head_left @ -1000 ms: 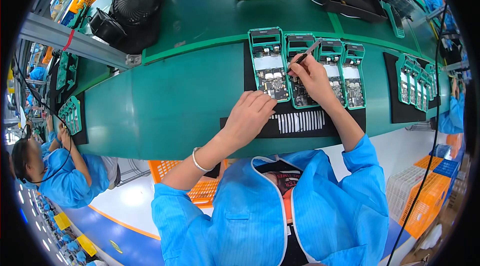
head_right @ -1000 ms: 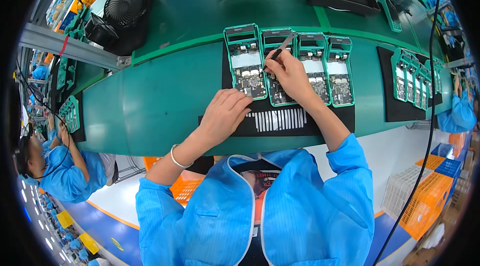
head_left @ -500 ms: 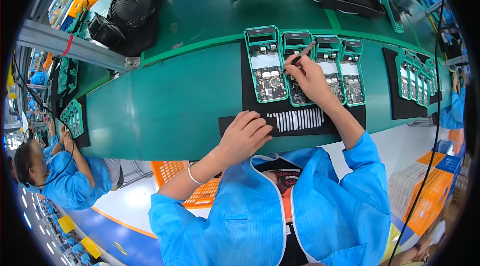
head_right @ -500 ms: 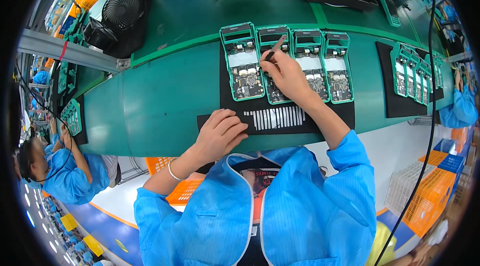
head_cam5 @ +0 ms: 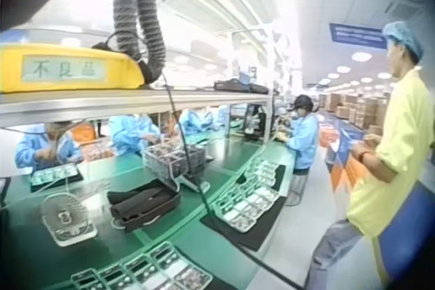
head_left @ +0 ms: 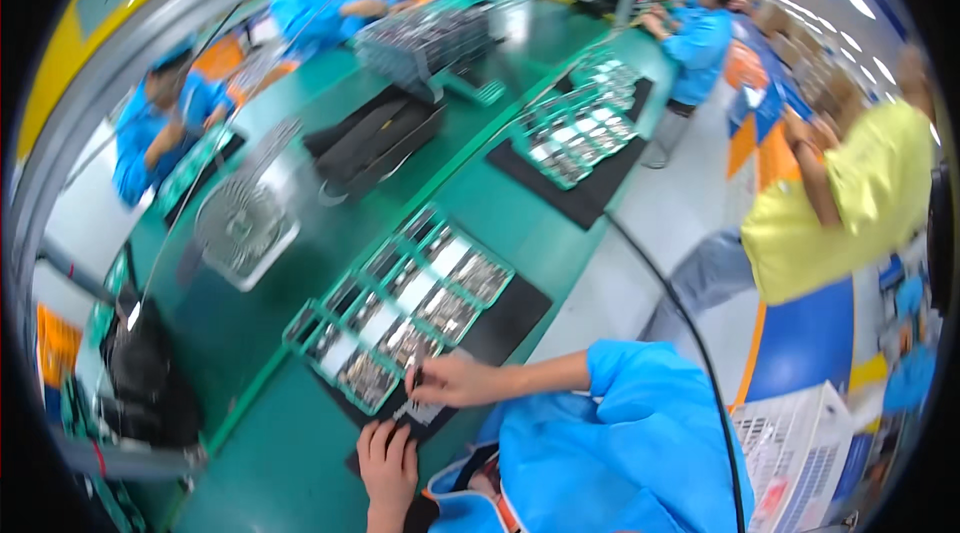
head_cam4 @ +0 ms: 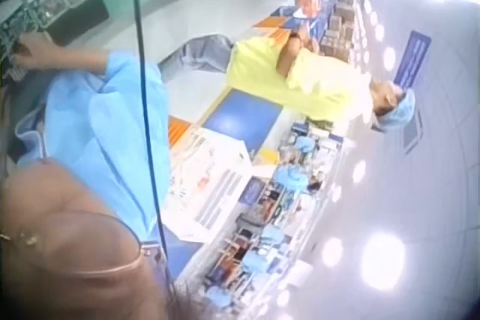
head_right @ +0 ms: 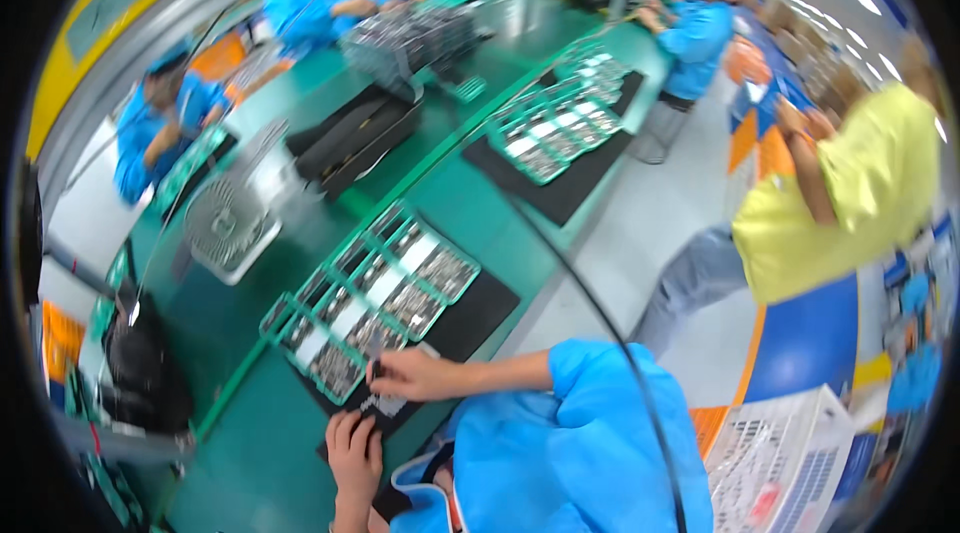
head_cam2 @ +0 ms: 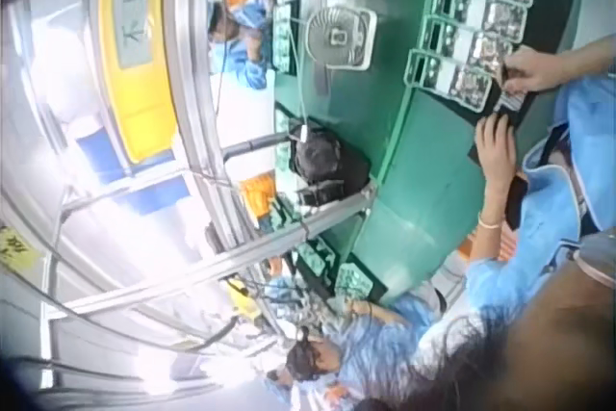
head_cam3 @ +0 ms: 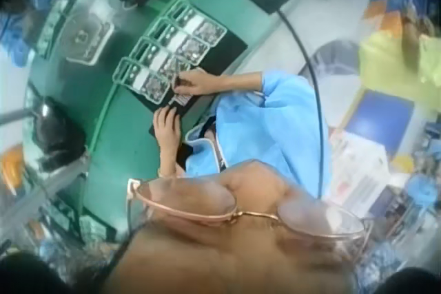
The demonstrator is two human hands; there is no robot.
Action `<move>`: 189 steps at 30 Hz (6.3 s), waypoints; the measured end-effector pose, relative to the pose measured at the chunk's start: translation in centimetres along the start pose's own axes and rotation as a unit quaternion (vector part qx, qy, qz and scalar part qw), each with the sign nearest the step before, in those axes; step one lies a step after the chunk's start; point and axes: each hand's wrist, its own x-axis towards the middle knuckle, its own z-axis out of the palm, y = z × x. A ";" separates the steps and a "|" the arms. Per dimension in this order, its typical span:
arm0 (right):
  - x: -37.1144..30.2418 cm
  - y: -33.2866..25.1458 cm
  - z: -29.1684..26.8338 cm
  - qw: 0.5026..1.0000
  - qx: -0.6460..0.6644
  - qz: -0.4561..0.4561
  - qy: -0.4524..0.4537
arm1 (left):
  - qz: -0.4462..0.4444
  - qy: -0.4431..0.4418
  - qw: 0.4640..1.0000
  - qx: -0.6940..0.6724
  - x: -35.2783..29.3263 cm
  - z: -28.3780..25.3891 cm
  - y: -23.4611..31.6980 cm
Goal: Assembling electronic components onto printed circuit boards at an industrial assembly line.
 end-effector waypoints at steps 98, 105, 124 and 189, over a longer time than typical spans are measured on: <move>-1.1 0.5 0.5 0.996 -0.090 0.003 0.011 | 0.051 0.010 0.998 -0.025 1.2 -0.7 0.6; -0.9 1.4 1.1 1.000 -0.010 0.016 0.016 | 0.056 0.049 0.997 0.012 -1.2 1.2 -1.4; -0.2 0.9 0.2 0.996 -0.084 0.036 -0.020 | 0.062 -0.018 0.997 0.030 -0.6 0.8 -1.4; 0.8 -0.7 -1.0 0.996 -0.033 0.073 -0.039 | 0.016 -0.014 0.999 -0.040 0.5 1.0 0.0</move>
